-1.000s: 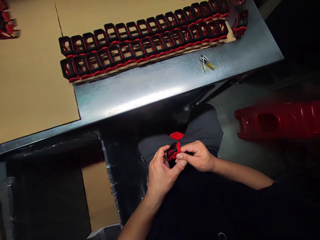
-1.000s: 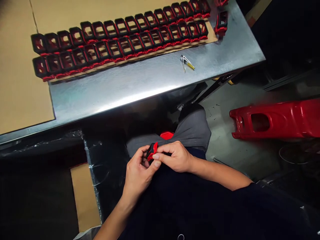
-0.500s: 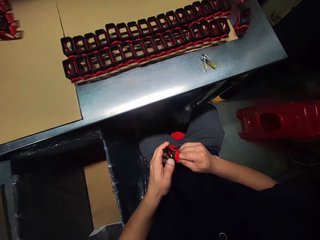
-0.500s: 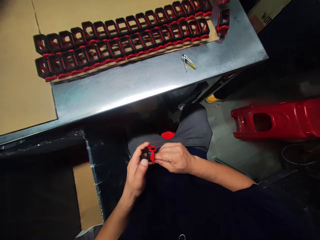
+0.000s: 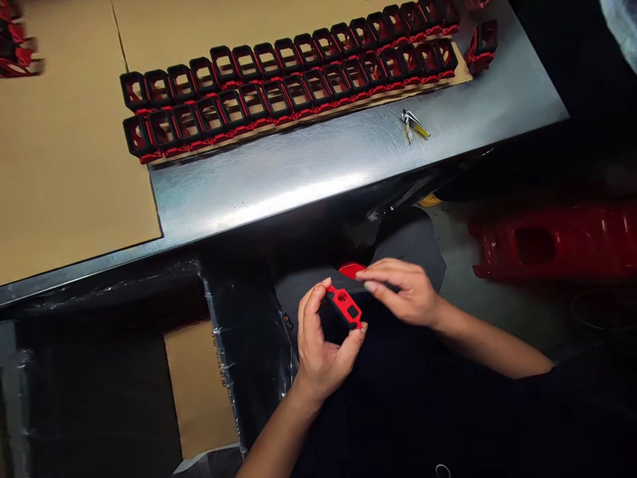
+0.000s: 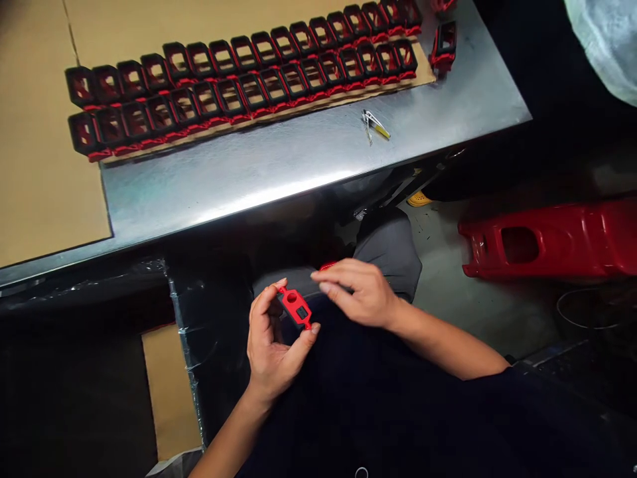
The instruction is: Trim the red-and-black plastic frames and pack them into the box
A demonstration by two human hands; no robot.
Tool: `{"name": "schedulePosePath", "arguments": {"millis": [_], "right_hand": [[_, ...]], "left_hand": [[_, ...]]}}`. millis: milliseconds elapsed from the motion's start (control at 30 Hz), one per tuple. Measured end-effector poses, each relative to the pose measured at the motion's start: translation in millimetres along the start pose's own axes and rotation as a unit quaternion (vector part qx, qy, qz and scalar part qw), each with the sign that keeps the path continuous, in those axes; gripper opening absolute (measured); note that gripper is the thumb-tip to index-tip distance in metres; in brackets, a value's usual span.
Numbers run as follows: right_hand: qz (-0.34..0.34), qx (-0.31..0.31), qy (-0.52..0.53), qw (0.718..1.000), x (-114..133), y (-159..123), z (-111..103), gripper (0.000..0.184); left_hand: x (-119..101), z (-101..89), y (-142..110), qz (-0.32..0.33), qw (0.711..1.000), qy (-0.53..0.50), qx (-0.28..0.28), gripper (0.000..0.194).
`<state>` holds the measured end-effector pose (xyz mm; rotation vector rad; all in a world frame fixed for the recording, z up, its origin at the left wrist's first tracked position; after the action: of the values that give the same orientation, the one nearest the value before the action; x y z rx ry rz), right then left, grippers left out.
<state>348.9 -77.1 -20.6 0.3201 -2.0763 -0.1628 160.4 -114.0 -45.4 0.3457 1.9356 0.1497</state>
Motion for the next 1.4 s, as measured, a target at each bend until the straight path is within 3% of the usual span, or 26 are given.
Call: {"name": "schedulePosePath", "arguments": {"millis": [100, 167, 267, 333, 433, 533, 667, 800, 1033, 1233, 1400], "right_hand": [[-0.002, -0.143, -0.104, 0.984, -13.3, 30.2, -52.8, 0.023], [-0.02, -0.231, -0.264, 0.936, -26.4, 55.8, -92.1, 0.038], [0.071, -0.231, -0.355, 0.903, -65.2, 95.0, -135.1, 0.068], [0.154, -0.191, -0.36, 0.9, -94.0, 112.2, -147.7, 0.075], [0.203, -0.141, -0.348, 0.904, -123.2, 121.9, -147.1, 0.062], [0.187, -0.152, -0.345, 0.907, -131.6, 121.5, -142.6, 0.05], [0.168, -0.162, -0.339, 0.911, -128.6, 122.3, -136.5, 0.054], [0.119, -0.163, -0.325, 0.924, -123.4, 125.7, -126.8, 0.039], [0.047, -0.172, -0.277, 0.944, -113.5, 123.2, -122.1, 0.025], [0.127, -0.206, -0.298, 0.923, -101.1, 127.3, -113.2, 0.045], [0.145, -0.244, -0.304, 0.909, -98.4, 145.1, -106.2, 0.027]], "left_hand": [[3.2, -0.4, -1.5, -0.034, 0.999, -0.042, -0.003, 0.075], [6.6, 0.0, -3.3, -0.079, 0.992, -0.093, -0.007, 0.071], [9.7, 0.8, -6.1, -0.137, 0.979, -0.15, -0.017, 0.069], [10.3, 0.9, -7.4, -0.162, 0.974, -0.156, -0.022, 0.069], [10.1, -0.1, -8.2, -0.184, 0.973, -0.137, -0.027, 0.07], [9.4, -2.7, -7.1, -0.181, 0.977, -0.109, -0.031, 0.068], [7.1, -6.3, -3.2, -0.121, 0.99, -0.061, -0.026, 0.066], [5.8, -6.2, -2.5, -0.059, 0.996, -0.065, -0.007, 0.072], [7.6, -5.8, -4.5, -0.056, 0.995, -0.077, -0.016, 0.074], [1.2, -6.7, 5.0, 0.023, 0.999, -0.006, -0.026, 0.071], [-1.8, -7.4, 7.3, 0.044, 0.999, 0.006, -0.019, 0.073]]}}
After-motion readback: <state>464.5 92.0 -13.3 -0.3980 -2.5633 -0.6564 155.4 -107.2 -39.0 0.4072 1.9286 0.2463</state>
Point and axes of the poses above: each hand's wrist, its own y-axis towards the middle knuckle, its own z-axis out of the palm, x = y × z, the point moved 4 cm from there along y, towards the middle knuckle, and after that the axes turned 5 degrees about z, right-handed, at the moved point
